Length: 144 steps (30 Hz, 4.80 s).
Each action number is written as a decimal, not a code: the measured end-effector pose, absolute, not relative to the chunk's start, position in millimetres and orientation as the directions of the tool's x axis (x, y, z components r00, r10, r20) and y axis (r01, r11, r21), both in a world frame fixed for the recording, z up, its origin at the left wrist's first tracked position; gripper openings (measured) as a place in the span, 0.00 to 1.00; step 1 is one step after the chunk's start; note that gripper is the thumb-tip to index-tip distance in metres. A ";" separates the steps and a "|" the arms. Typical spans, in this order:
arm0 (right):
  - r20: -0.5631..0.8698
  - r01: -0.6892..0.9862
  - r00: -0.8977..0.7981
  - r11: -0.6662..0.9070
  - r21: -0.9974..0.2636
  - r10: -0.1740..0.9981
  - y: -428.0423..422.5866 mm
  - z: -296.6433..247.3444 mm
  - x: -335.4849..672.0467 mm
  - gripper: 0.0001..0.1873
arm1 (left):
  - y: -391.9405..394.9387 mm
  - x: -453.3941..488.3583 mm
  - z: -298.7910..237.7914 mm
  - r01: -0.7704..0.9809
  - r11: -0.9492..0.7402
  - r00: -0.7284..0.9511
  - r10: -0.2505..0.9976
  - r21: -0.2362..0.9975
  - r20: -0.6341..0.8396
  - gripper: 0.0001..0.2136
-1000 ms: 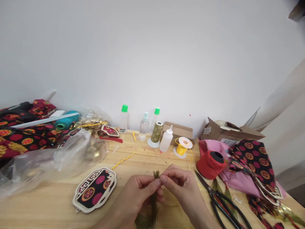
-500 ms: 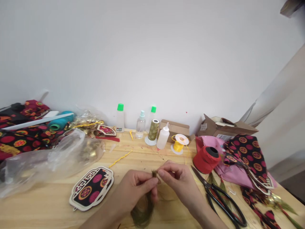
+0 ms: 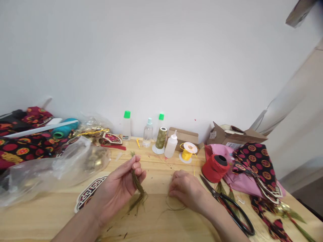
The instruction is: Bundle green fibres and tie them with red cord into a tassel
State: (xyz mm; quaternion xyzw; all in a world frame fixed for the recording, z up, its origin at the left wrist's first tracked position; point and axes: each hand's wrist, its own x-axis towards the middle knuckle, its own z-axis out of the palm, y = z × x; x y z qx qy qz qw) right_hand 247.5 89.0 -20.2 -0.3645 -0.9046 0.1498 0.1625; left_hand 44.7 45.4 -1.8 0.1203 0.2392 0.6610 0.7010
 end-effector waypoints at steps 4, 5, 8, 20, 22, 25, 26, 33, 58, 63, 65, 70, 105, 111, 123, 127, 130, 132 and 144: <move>0.213 0.617 -0.661 0.682 -0.393 0.720 86.3 -17.9 248.4 0.07 | 46.9 50.7 -9.9 -0.838 0.168 0.023 0.962 0.520 -0.273 0.09; 0.225 0.614 -0.628 0.653 -0.443 0.744 87.3 -18.2 250.2 0.07 | 47.4 51.9 -12.9 -0.824 0.191 0.027 0.954 0.533 -0.299 0.08; 0.245 0.531 -0.498 0.515 -0.673 0.832 93.1 -19.9 253.8 0.07 | 48.1 56.6 -21.3 -0.771 0.255 0.040 0.934 0.584 -0.355 0.04; 0.531 0.394 -0.365 0.644 -0.656 0.765 72.5 -17.1 229.4 0.05 | 31.1 82.3 -32.7 -0.687 0.488 0.252 0.855 0.539 -0.453 0.05; 0.537 0.373 -0.521 0.743 -0.556 0.664 66.9 -18.5 226.9 0.07 | 30.4 83.1 -34.1 -0.704 0.483 0.278 0.862 0.521 -0.424 0.05; 0.517 0.330 -0.636 0.808 -0.489 0.573 63.5 -22.0 226.7 0.08 | 31.2 83.6 -32.6 -0.728 0.475 0.283 0.865 0.494 -0.415 0.04; 0.506 0.325 -0.643 0.803 -0.499 0.575 63.3 -23.6 227.5 0.08 | 31.8 83.8 -31.5 -0.740 0.470 0.275 0.864 0.481 -0.421 0.04; 0.422 0.366 -0.638 0.736 -0.569 0.644 63.3 -28.2 233.9 0.08 | 36.6 82.9 -30.3 -0.836 0.364 0.208 0.903 0.411 -0.375 0.03; 0.450 0.252 -0.753 0.842 -0.478 0.481 63.8 -12.2 230.5 0.09 | 35.2 77.6 -11.3 -0.839 0.269 0.163 0.954 0.473 -0.253 0.07; 0.341 0.332 -0.758 0.778 -0.533 0.557 58.6 -9.8 234.2 0.09 | 36.8 78.1 -18.7 -0.849 0.229 0.175 0.972 0.477 -0.157 0.06; 0.272 0.374 -0.744 0.718 -0.587 0.610 56.7 -9.4 236.4 0.08 | 36.7 77.9 -20.5 -0.847 0.217 0.175 0.976 0.485 -0.130 0.06; 0.175 0.442 -0.689 0.599 -0.667 0.703 65.9 -7.9 245.1 0.06 | 34.2 57.9 -9.3 -0.898 0.268 0.259 0.963 0.348 -0.071 0.08; 0.232 0.310 -0.377 0.358 -0.881 0.897 73.2 -17.7 224.8 0.10 | 40.5 80.0 -19.1 -0.258 0.187 -0.073 0.975 0.948 -0.212 0.09; 0.245 0.333 -0.319 0.351 -0.875 0.916 68.3 -31.5 215.5 0.09 | 36.3 89.7 -16.3 -0.304 0.133 -0.029 0.988 0.943 -0.149 0.09; 0.309 0.545 -0.287 0.420 -0.726 0.907 63.4 -25.7 212.3 0.06 | 36.2 93.2 -18.8 -0.375 0.126 -0.030 0.989 0.918 -0.148 0.08; 0.344 0.546 -0.314 0.465 -0.697 0.885 61.1 -25.6 211.1 0.08 | 36.2 91.3 -25.3 -0.446 0.123 -0.011 0.990 0.887 -0.144 0.09; 0.395 0.485 -0.362 0.533 -0.693 0.844 60.0 -25.4 212.0 0.09 | 36.9 89.5 -28.1 -0.483 0.135 0.008 0.989 0.865 -0.150 0.10; 0.416 0.454 -0.369 0.551 -0.700 0.831 60.6 -24.1 214.2 0.09 | 37.8 88.3 -27.6 -0.501 0.136 0.022 0.989 0.855 -0.145 0.10; 0.306 0.347 -0.545 0.542 -0.765 0.781 70.2 -36.9 211.2 0.07 | 44.5 79.8 -22.2 -0.688 0.137 0.063 0.990 0.713 -0.129 0.05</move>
